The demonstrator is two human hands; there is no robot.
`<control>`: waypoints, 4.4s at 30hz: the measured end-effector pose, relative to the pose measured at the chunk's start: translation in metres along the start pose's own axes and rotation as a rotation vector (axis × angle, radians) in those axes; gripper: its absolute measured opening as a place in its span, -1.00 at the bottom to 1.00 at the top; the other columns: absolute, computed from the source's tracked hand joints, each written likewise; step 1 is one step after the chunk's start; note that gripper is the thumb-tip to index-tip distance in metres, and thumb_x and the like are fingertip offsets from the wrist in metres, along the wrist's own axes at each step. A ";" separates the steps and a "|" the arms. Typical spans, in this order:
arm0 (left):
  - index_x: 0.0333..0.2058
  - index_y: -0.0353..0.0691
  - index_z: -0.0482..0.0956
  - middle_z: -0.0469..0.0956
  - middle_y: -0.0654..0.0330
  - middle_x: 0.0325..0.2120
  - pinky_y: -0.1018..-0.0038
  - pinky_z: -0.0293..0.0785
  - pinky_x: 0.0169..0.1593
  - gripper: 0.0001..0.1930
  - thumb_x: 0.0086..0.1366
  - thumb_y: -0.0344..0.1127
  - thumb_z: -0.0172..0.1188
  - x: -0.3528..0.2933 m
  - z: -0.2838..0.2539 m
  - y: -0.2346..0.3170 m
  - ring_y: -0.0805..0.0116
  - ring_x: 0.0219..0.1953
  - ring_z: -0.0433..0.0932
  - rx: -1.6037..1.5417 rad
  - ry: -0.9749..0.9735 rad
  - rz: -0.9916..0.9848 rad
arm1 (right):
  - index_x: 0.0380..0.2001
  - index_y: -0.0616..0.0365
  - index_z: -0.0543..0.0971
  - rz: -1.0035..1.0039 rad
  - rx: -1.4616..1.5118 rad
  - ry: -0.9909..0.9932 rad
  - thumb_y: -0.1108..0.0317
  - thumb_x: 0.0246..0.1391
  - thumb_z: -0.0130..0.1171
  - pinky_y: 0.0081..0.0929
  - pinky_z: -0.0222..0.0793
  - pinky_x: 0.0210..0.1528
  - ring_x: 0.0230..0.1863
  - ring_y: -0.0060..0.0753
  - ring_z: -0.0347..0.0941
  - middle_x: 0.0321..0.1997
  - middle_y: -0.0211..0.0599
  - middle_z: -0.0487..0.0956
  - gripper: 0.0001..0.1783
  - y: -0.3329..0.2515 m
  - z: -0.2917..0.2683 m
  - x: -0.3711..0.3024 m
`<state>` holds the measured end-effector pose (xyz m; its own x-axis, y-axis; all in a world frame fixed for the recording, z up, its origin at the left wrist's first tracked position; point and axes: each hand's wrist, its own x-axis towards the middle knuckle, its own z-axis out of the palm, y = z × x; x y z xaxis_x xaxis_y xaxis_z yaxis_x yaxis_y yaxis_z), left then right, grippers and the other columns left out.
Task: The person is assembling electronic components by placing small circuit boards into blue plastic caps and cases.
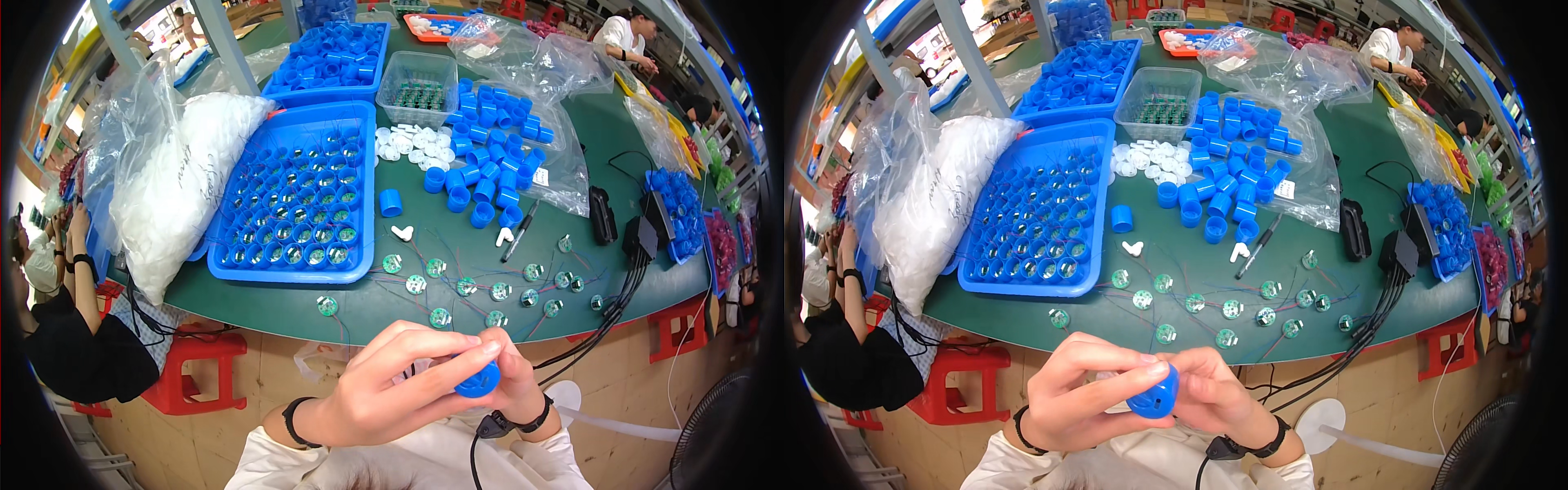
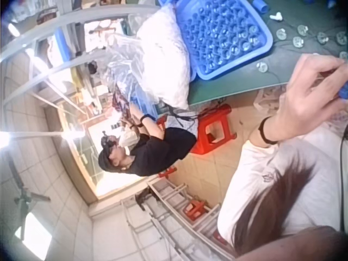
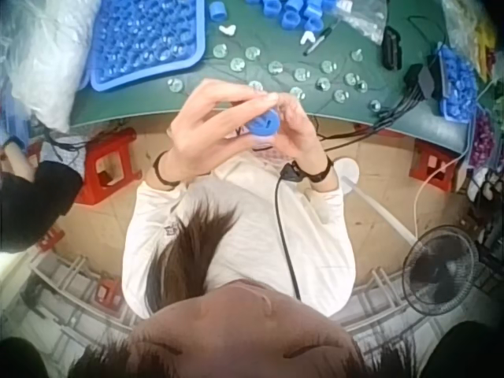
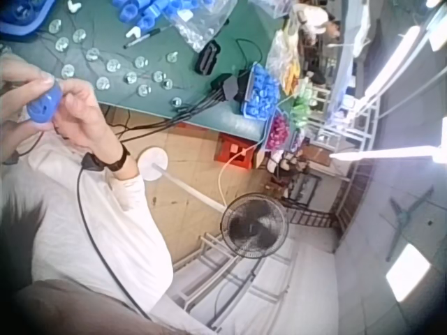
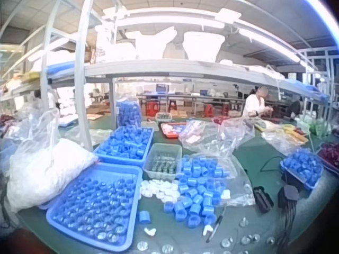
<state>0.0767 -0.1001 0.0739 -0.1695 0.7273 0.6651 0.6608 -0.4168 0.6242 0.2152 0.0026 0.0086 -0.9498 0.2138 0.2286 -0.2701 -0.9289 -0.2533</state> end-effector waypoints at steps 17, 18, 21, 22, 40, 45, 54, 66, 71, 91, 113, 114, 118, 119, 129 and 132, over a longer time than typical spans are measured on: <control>-0.21 -0.26 0.60 0.47 0.31 -0.41 0.61 0.41 -0.43 -0.46 -0.28 -0.38 0.56 -0.010 0.016 -0.001 0.49 -0.46 0.47 0.040 0.153 0.009 | -0.20 0.20 0.58 0.077 0.146 0.130 0.20 0.17 0.08 -0.46 0.41 -0.10 -0.12 -0.40 0.47 -0.16 -0.25 0.54 -0.70 0.014 -0.008 -0.011; -0.21 -0.26 0.60 0.47 0.31 -0.41 0.61 0.41 -0.43 -0.46 -0.28 -0.38 0.56 -0.011 0.016 -0.002 0.49 -0.46 0.47 0.039 0.151 0.008 | -0.20 0.20 0.58 0.075 0.147 0.131 0.20 0.17 0.08 -0.46 0.41 -0.10 -0.12 -0.40 0.47 -0.16 -0.25 0.54 -0.70 0.014 -0.008 -0.011; -0.22 -0.26 0.60 0.46 0.30 -0.40 0.62 0.41 -0.41 -0.47 -0.27 -0.38 0.55 -0.014 0.015 -0.003 0.49 -0.44 0.46 0.035 0.133 0.001 | -0.24 0.18 0.59 0.123 0.120 0.167 0.18 0.17 0.09 -0.50 0.40 -0.15 -0.17 -0.42 0.45 -0.19 -0.29 0.54 -0.72 0.016 -0.007 -0.010; -0.21 -0.26 0.59 0.45 0.30 -0.39 0.61 0.41 -0.40 -0.45 -0.28 -0.36 0.56 -0.015 0.015 -0.003 0.48 -0.42 0.46 0.033 0.126 0.028 | -0.23 0.17 0.59 0.109 0.110 0.134 0.18 0.16 0.10 -0.50 0.39 -0.14 -0.16 -0.42 0.45 -0.17 -0.27 0.53 -0.72 0.020 -0.010 -0.011; -0.27 -0.31 0.57 0.41 0.29 -0.50 0.60 0.36 -0.45 -0.43 -0.34 -0.31 0.59 -0.021 0.013 -0.005 0.45 -0.46 0.45 0.090 0.199 0.027 | -0.06 0.29 0.47 0.157 0.068 0.085 0.21 0.18 0.07 -0.38 0.35 0.04 -0.01 -0.40 0.42 -0.04 -0.21 0.50 -0.62 0.015 0.000 -0.007; -0.28 -0.33 0.57 0.44 0.28 -0.50 0.59 0.36 -0.47 -0.44 -0.33 -0.29 0.59 -0.026 0.015 -0.012 0.43 -0.49 0.45 0.073 0.179 0.054 | -0.08 0.26 0.46 0.121 0.147 0.063 0.13 0.17 0.07 -0.40 0.34 0.01 -0.04 -0.42 0.42 -0.07 -0.24 0.51 -0.59 0.023 -0.002 -0.009; -0.30 -0.33 0.58 0.44 0.26 -0.49 0.56 0.36 -0.47 -0.47 -0.33 -0.34 0.58 -0.028 0.020 -0.010 0.43 -0.50 0.45 0.064 0.244 -0.037 | -0.13 0.28 0.47 0.093 0.169 0.077 0.09 0.15 0.10 -0.45 0.37 -0.08 -0.10 -0.45 0.43 -0.14 -0.27 0.51 -0.56 0.028 -0.010 -0.001; -0.30 -0.35 0.59 0.44 0.22 -0.49 0.56 0.35 -0.46 -0.51 -0.29 -0.37 0.55 -0.026 0.019 -0.026 0.39 -0.49 0.45 0.107 0.268 -0.129 | -0.06 0.23 0.38 0.161 0.231 0.155 0.12 0.23 -0.03 -0.36 0.31 0.02 -0.01 -0.45 0.38 -0.08 -0.29 0.46 -0.60 0.025 -0.018 0.013; -0.30 -0.34 0.60 0.54 0.14 -0.41 0.53 0.42 -0.43 -0.55 -0.27 -0.44 0.51 -0.034 0.005 -0.030 0.36 -0.48 0.51 0.087 0.241 -0.267 | -0.17 0.30 0.47 0.176 -0.464 0.344 0.29 0.25 -0.04 -0.47 0.32 -0.15 -0.16 -0.48 0.41 -0.18 -0.31 0.50 -0.73 -0.002 0.010 0.028; -0.04 -0.27 0.47 0.52 0.14 -0.12 0.32 0.23 0.08 -0.44 -0.13 -0.49 0.32 -0.027 -0.109 -0.099 0.17 0.00 0.41 0.786 0.028 -0.497 | -0.31 0.22 0.54 0.131 -2.055 -0.032 0.42 0.00 0.17 -0.41 0.20 -0.33 -0.39 -0.29 0.34 -0.45 -0.33 0.44 -0.84 0.013 0.028 0.069; -0.28 -0.29 0.57 0.54 0.12 -0.41 0.40 0.41 -0.25 -0.74 -0.02 -0.58 0.24 -0.025 -0.079 -0.067 0.21 -0.33 0.51 0.473 0.155 -0.338 | -0.27 0.28 0.42 -0.121 -2.401 -0.135 0.48 -0.33 0.12 -0.42 0.34 -0.25 -0.34 -0.29 0.36 -0.43 -0.26 0.37 -0.60 0.056 -0.001 0.095; -0.28 -0.29 0.57 0.54 0.12 -0.41 0.40 0.41 -0.25 -0.74 -0.02 -0.58 0.24 -0.016 -0.075 -0.069 0.21 -0.33 0.51 0.472 0.157 -0.336 | -0.25 0.28 0.42 -0.085 -2.329 -0.070 0.51 -0.33 0.12 -0.38 0.36 -0.21 -0.31 -0.22 0.38 -0.40 -0.22 0.39 -0.59 0.050 0.005 0.089; -0.34 -0.30 0.57 0.53 0.10 -0.42 0.40 0.42 -0.23 -0.81 0.00 -0.58 0.22 0.016 -0.062 -0.081 0.17 -0.33 0.51 0.446 0.039 -0.250 | -0.23 0.27 0.43 -0.089 -2.212 0.057 0.55 -0.25 0.15 -0.33 0.37 -0.18 -0.23 -0.13 0.41 -0.32 -0.18 0.45 -0.62 0.020 0.027 0.061; -0.33 -0.30 0.56 0.51 0.10 -0.41 0.37 0.40 -0.20 -0.81 0.02 -0.56 0.21 0.024 -0.060 -0.085 0.14 -0.30 0.49 0.475 -0.030 -0.214 | -0.23 0.27 0.44 -0.096 -2.191 0.132 0.55 -0.21 0.17 -0.33 0.37 -0.18 -0.22 -0.13 0.42 -0.29 -0.19 0.47 -0.65 0.013 0.033 0.055; -0.35 -0.30 0.53 0.48 0.10 -0.33 0.27 0.26 -0.03 -0.76 -0.09 -0.48 0.22 0.059 -0.010 -0.141 0.13 -0.15 0.40 0.876 -0.339 -0.106 | -0.32 0.26 0.51 -0.199 -2.087 0.534 0.57 -0.21 0.33 -0.45 0.43 -0.33 -0.31 -0.26 0.50 -0.32 -0.18 0.55 -0.69 -0.027 0.054 0.012; -0.35 -0.29 0.53 0.49 0.10 -0.36 0.27 0.26 -0.03 -0.76 -0.09 -0.48 0.21 0.060 -0.002 -0.146 0.12 -0.16 0.41 0.963 -0.385 -0.153 | -0.32 0.26 0.51 -0.214 -2.078 0.550 0.57 -0.22 0.33 -0.46 0.44 -0.33 -0.32 -0.26 0.50 -0.31 -0.18 0.55 -0.69 -0.033 0.054 0.005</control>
<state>-0.0316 0.0038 0.0234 -0.1680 0.9306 0.3253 0.9833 0.1817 -0.0117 0.2275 0.0178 0.0691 -0.7243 0.6385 0.2602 0.2738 0.6127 -0.7414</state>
